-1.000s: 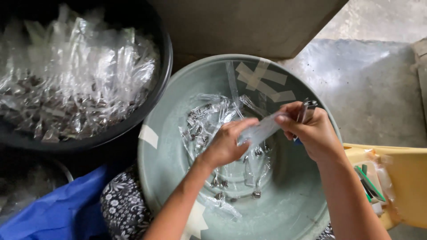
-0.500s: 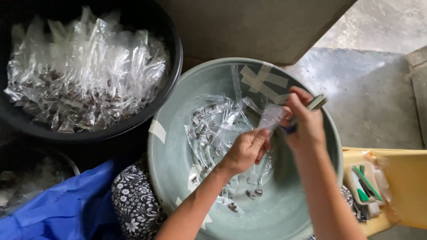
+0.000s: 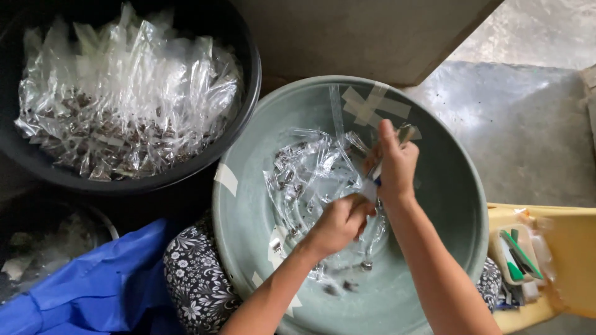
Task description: Stapling the tops of small plastic bags to seal them.
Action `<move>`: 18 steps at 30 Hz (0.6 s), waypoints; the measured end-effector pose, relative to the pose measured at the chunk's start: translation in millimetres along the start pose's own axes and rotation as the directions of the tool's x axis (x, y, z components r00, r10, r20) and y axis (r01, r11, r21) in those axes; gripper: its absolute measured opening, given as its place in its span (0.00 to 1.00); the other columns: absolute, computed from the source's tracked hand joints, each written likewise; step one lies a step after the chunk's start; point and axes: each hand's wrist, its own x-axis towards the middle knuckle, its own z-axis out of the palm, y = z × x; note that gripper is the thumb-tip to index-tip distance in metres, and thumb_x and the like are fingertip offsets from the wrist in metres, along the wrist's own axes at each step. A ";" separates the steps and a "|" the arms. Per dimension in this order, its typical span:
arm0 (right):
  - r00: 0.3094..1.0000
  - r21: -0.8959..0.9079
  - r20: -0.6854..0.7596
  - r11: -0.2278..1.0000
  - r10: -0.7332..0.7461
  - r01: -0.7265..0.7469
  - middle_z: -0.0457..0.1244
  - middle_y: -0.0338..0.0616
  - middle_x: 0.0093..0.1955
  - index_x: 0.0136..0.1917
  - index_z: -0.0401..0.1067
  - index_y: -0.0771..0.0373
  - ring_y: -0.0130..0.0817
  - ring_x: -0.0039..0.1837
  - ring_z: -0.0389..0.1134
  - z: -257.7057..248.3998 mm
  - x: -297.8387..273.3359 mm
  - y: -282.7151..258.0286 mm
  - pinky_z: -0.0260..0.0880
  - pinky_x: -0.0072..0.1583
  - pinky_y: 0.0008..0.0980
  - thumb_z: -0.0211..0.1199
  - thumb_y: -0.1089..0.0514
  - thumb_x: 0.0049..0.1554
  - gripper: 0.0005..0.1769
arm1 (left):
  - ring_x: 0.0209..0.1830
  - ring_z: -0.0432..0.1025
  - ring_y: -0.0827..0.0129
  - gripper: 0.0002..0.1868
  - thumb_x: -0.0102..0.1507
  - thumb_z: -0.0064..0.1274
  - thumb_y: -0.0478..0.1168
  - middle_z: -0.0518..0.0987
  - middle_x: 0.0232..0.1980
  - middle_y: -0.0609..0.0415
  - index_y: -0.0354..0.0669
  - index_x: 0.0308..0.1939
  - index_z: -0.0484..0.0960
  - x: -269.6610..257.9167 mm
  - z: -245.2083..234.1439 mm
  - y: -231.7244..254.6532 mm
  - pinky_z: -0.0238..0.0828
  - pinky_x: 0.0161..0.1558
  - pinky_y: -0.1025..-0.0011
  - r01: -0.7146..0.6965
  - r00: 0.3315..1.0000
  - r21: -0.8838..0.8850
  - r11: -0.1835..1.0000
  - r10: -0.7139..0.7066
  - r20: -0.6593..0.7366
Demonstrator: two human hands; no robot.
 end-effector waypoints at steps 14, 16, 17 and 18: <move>0.964 -0.105 0.097 0.966 0.247 -0.237 0.60 0.35 0.34 0.44 0.68 0.58 0.22 0.32 0.60 -73.5 44.5 4.5 0.62 0.32 0.24 0.66 0.48 0.64 0.14 | 0.41 0.72 0.58 0.08 0.76 0.45 0.22 0.77 0.49 0.41 0.27 0.58 0.72 -43.3 -272.4 77.3 0.75 0.41 0.64 0.207 0.750 0.760 0.616 0.399 -0.527; 0.955 -0.213 0.173 0.955 0.243 -0.204 0.63 0.40 0.35 0.44 0.71 0.62 0.25 0.30 0.60 -85.3 31.3 40.9 0.60 0.31 0.25 0.59 0.58 0.59 0.05 | 0.40 0.79 0.57 0.16 0.86 0.38 0.36 0.83 0.49 0.40 0.25 0.59 0.79 -32.3 -379.4 14.5 0.79 0.38 0.67 0.286 0.694 0.881 0.376 0.552 -0.461; 0.941 -0.303 0.247 0.941 0.232 -0.152 0.65 0.44 0.35 0.45 0.75 0.66 0.28 0.29 0.60 -89.1 25.8 59.6 0.58 0.29 0.26 0.53 0.69 0.55 0.10 | 0.38 0.85 0.53 0.33 0.96 0.34 0.51 0.89 0.49 0.37 0.22 0.60 0.85 -31.2 -435.5 -4.3 0.83 0.36 0.68 0.348 0.654 0.931 0.110 0.683 -0.325; 0.940 -0.302 0.247 0.941 0.234 -0.155 0.65 0.44 0.35 0.45 0.75 0.66 0.28 0.29 0.60 -89.2 22.9 82.0 0.58 0.29 0.26 0.53 0.69 0.55 0.10 | 0.38 0.85 0.53 0.33 0.96 0.34 0.51 0.89 0.49 0.37 0.22 0.60 0.85 -20.7 -423.2 6.7 0.83 0.36 0.68 0.349 0.655 0.931 0.108 0.682 -0.325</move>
